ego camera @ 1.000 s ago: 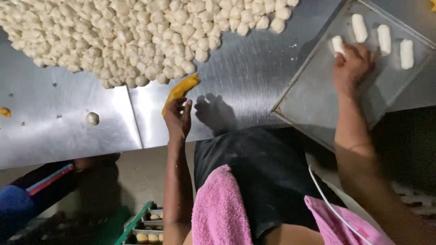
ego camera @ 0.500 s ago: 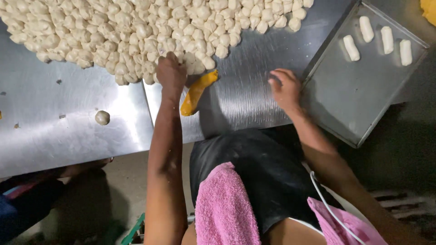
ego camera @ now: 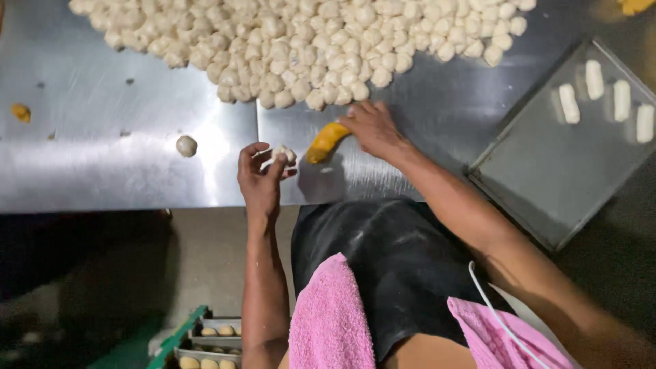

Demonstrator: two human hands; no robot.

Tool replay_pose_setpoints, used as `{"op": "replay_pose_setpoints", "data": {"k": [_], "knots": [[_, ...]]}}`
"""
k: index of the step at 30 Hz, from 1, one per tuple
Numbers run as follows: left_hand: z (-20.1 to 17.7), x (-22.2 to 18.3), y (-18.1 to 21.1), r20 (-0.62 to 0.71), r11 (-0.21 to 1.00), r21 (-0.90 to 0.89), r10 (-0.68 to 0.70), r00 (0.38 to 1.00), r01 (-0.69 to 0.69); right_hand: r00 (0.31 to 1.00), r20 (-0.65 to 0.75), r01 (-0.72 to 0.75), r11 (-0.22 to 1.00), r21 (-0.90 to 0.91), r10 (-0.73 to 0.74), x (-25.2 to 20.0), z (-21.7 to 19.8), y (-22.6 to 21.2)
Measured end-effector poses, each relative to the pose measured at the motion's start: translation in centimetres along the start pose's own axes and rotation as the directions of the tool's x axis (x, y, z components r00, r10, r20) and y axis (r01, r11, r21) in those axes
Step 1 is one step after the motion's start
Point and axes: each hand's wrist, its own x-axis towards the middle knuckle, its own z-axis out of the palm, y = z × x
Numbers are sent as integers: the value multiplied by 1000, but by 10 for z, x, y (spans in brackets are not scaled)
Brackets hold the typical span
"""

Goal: Shaping dough rolls and brushing them with glaze on a bakery workbench.

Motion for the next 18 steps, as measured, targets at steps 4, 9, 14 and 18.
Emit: {"op": "replay_pose_setpoints", "data": {"k": [4,9,14,18], "knots": [[-45,-34,-46,-149,989,-124,-96,984,78,997,-72,-44,987,-154,33,-58,28,-26],[-78,-53,-109,-241,932,-362,-111,964,16,976,-84,-207,977,-46,203,-53,63,-22],[-71,-53,-82,-234,961,-271,-127,964,60,939,-102,-335,940,-66,327,24,17,0],[-51,-42,-40,-156,958,-233,-209,965,170,941,-100,-331,940,-86,323,-13,44,-2]]}}
